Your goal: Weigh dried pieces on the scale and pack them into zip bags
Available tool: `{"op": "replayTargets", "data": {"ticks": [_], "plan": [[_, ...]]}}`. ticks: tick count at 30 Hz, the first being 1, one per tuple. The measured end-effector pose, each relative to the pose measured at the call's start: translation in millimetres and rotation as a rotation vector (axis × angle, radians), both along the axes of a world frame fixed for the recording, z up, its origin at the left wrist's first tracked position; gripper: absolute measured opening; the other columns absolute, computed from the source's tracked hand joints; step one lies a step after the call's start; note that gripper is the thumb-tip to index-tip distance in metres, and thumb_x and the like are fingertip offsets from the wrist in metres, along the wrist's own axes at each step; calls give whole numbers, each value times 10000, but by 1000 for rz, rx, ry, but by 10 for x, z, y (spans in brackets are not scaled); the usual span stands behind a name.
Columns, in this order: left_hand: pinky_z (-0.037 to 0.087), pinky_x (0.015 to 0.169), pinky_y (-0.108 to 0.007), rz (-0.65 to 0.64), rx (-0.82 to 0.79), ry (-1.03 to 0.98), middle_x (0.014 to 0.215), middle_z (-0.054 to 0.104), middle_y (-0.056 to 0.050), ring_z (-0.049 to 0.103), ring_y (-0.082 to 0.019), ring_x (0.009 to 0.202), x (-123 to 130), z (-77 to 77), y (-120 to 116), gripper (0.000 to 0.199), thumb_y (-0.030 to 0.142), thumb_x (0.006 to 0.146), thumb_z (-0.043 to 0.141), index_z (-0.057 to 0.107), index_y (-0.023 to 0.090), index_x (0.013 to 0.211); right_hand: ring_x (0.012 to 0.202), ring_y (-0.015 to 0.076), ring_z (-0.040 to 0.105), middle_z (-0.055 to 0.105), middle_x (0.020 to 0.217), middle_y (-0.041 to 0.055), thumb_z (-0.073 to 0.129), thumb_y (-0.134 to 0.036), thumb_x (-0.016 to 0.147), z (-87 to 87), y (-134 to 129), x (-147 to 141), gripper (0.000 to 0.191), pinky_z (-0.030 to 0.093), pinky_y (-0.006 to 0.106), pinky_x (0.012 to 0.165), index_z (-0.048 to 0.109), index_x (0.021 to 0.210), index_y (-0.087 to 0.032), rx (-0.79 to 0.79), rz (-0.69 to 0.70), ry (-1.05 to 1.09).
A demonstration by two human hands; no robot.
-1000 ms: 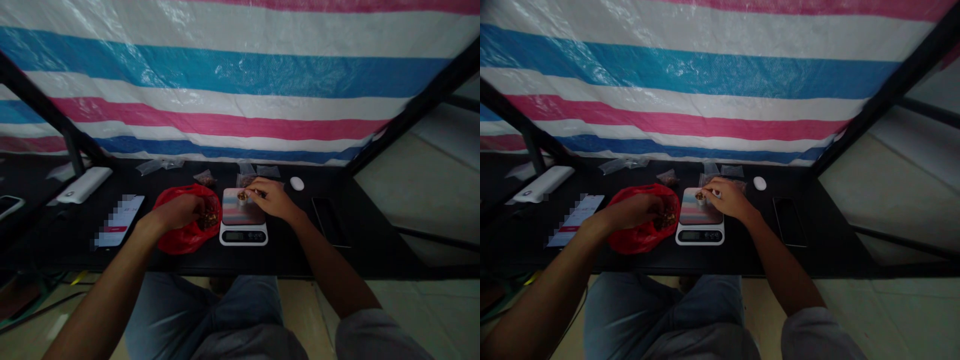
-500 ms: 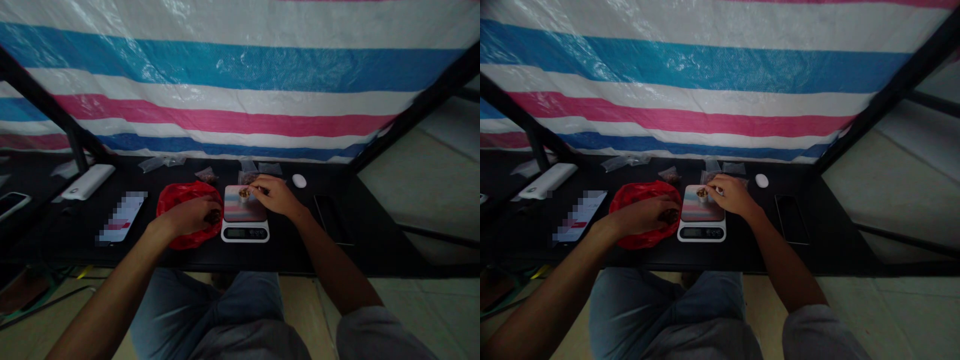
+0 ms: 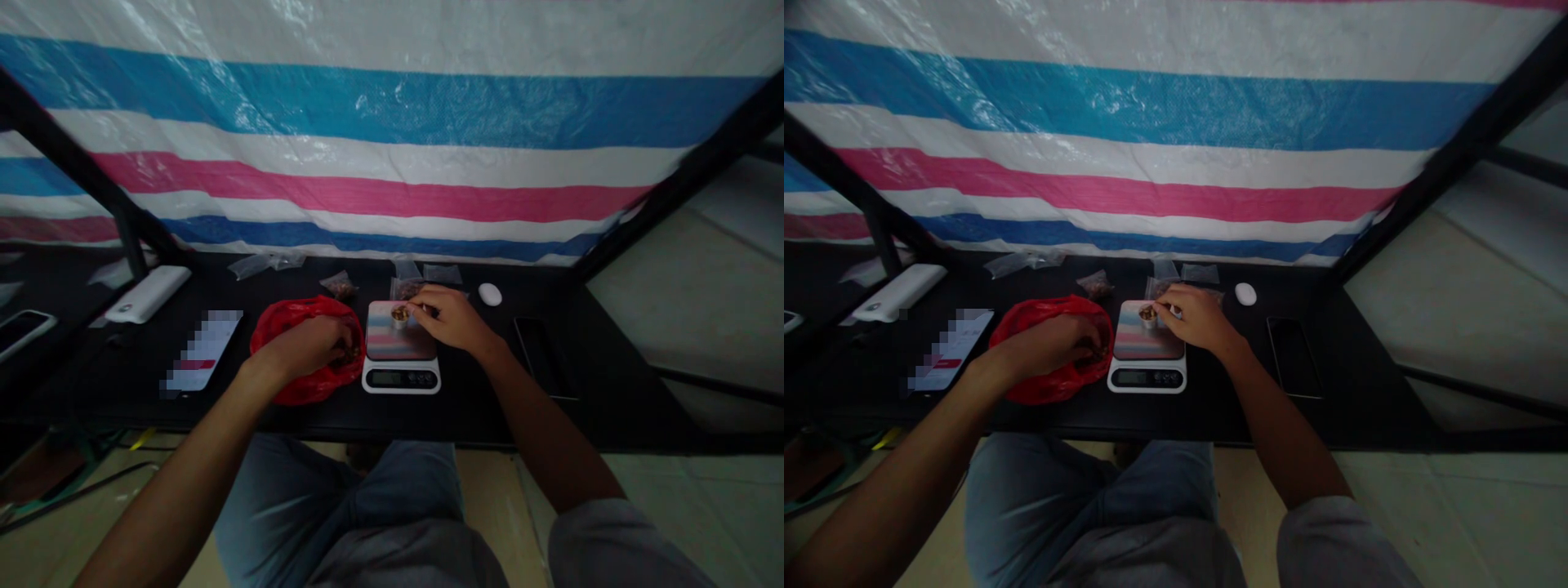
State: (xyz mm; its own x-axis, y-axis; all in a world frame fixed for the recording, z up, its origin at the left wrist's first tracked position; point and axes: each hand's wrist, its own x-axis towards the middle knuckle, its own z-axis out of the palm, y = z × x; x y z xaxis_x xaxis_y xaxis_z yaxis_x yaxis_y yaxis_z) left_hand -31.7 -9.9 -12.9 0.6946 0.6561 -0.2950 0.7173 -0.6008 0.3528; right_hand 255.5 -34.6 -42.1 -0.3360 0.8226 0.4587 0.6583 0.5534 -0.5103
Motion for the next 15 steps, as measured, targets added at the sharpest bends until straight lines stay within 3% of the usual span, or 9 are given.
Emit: {"op": "replayTargets", "data": {"ticks": [6, 10, 15], "plan": [[538, 880, -302, -3, -1, -2, 1096, 816, -93, 753, -244, 1009, -63, 50, 85, 298, 119, 894, 578, 811, 185, 1067, 767, 171, 595, 684, 841, 53, 566, -267, 1013, 27, 1, 14, 241, 425, 295, 699, 775, 921, -188, -5, 13, -12], [525, 860, -276, -21, 26, -15, 1080, 816, -55, 749, -217, 968, -15, 255, 117, 289, 127, 912, 570, 809, 211, 1052, 755, 170, 593, 684, 834, 52, 570, -260, 1009, 32, 12, 35, 236, 421, 295, 694, 766, 902, -182, 9, 0, -9], [508, 890, -281, -47, 113, -75, 1081, 815, -48, 744, -226, 976, 228, 535, 131, 266, 136, 903, 613, 822, 205, 1052, 760, 171, 604, 686, 845, 55, 566, -262, 1013, 33, 24, 55, 237, 424, 295, 698, 758, 905, -175, 25, 3, 12]]}}
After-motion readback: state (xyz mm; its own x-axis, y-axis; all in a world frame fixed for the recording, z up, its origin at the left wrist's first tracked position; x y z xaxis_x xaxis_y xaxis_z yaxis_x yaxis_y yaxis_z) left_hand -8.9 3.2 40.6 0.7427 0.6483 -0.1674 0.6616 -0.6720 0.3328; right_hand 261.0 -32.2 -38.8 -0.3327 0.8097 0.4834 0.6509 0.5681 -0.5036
